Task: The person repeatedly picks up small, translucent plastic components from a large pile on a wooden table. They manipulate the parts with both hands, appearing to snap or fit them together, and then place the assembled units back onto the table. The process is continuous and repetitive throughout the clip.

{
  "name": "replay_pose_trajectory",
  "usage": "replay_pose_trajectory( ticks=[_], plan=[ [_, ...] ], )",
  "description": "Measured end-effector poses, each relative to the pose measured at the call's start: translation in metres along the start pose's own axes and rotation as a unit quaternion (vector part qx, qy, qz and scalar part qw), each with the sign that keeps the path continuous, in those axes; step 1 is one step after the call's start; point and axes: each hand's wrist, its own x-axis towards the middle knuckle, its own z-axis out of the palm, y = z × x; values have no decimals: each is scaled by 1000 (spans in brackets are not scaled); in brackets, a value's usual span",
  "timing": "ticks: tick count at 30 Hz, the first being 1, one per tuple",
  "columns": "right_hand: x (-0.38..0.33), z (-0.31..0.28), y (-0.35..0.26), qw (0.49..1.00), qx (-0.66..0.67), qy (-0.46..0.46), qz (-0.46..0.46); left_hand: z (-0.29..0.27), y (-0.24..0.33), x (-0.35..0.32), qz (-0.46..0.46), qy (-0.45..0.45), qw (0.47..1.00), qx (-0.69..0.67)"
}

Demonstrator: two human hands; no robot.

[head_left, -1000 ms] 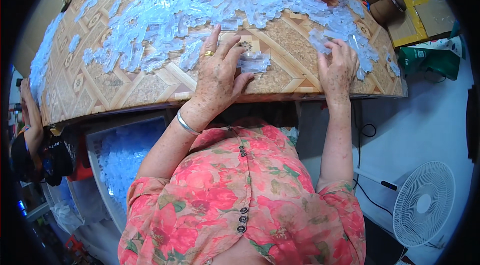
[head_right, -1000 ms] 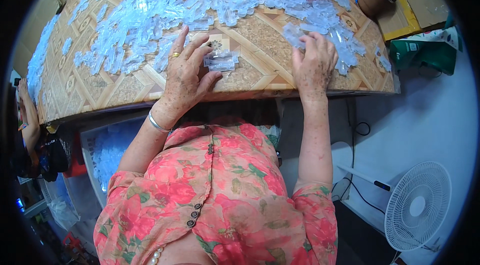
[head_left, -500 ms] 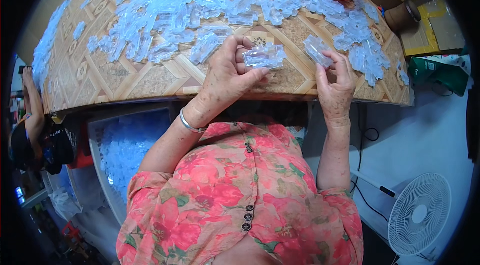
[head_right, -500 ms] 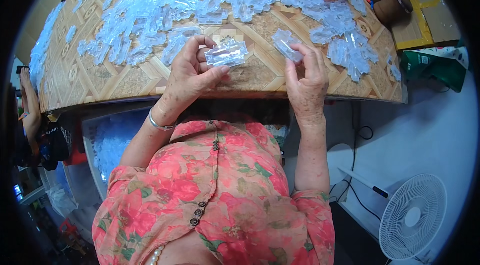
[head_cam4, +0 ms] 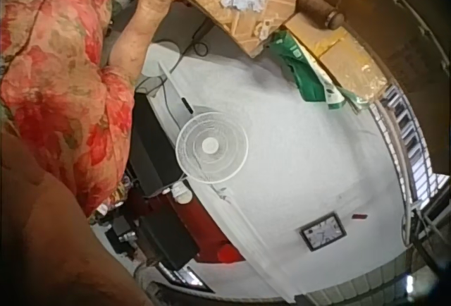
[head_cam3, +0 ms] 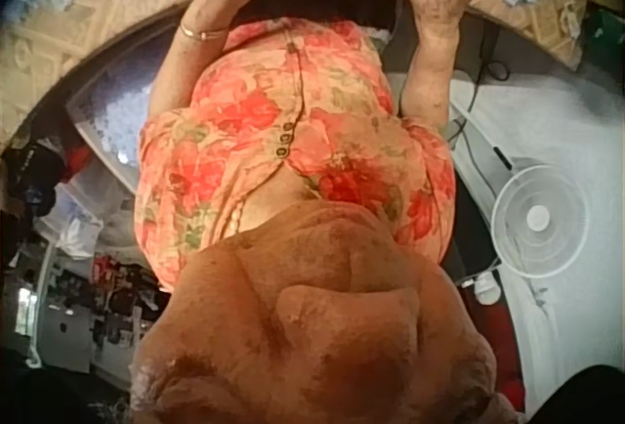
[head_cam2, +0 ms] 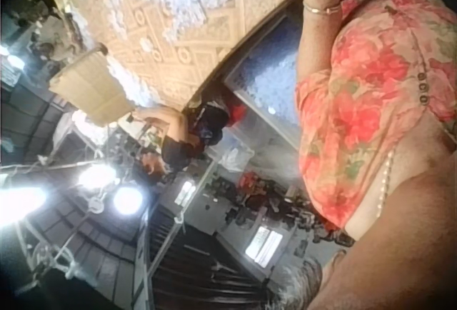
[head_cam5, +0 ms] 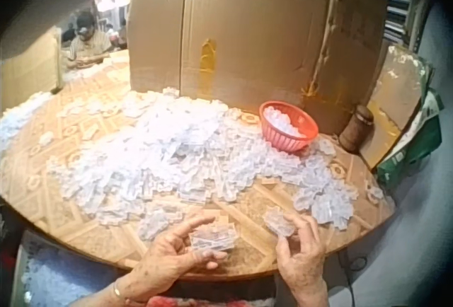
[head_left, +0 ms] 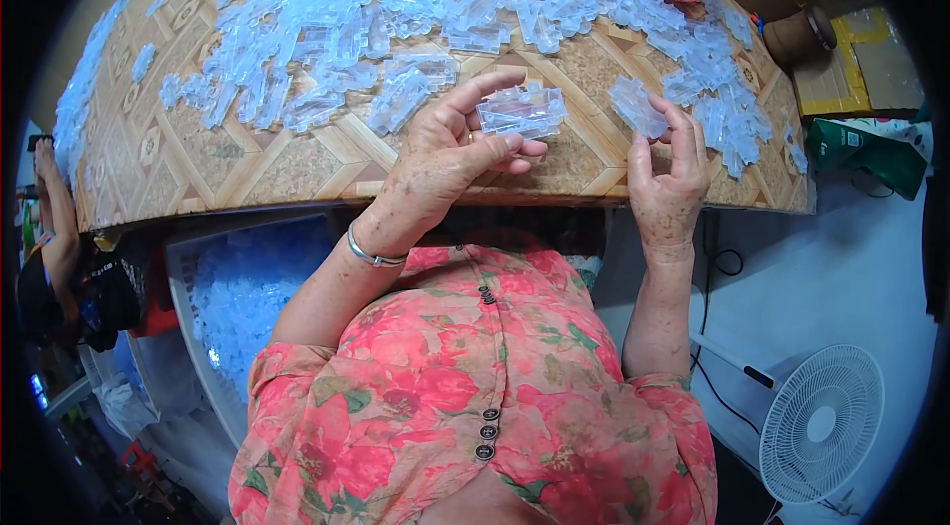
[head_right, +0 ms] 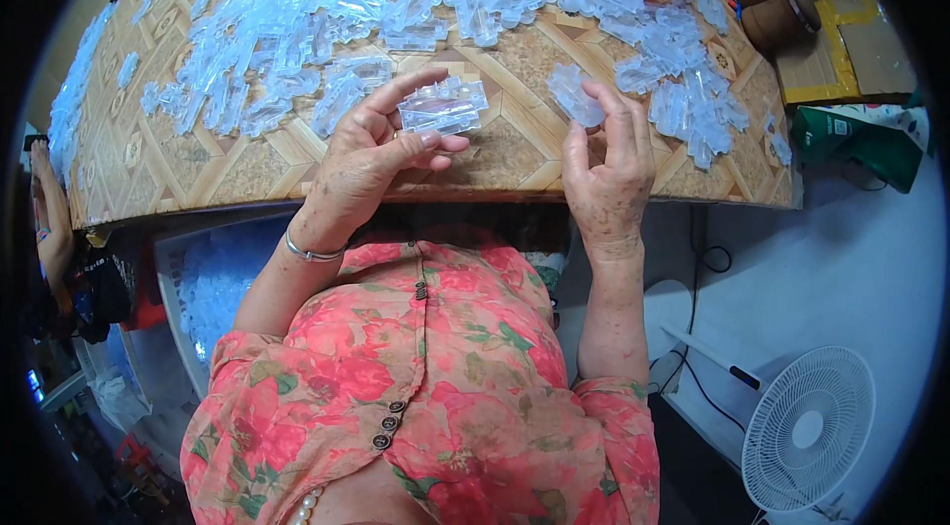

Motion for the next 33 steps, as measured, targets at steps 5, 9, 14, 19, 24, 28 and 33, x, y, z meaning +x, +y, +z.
replay_pose_trajectory(
  ticks=[5,9,14,19,24,28,33],
  plan=[
    [-3,1,7,929,313,-51,193,-2,0,2,-2,-27,999,-27],
    [-1,-1,11,894,380,-83,222,-3,-1,2,-1,-29,998,-56],
    [-3,0,7,876,411,-77,242,-2,-5,6,4,-26,995,-101],
    [-10,0,17,948,265,-65,167,-2,-7,7,13,-10,986,-169],
    [-13,6,4,991,109,-28,66,-2,-11,8,21,7,985,-171],
    [-5,14,2,991,-127,1,-53,-2,-13,7,13,6,981,-196],
    [-8,17,-7,977,58,-105,177,0,-12,6,11,18,975,-223]
  ],
)
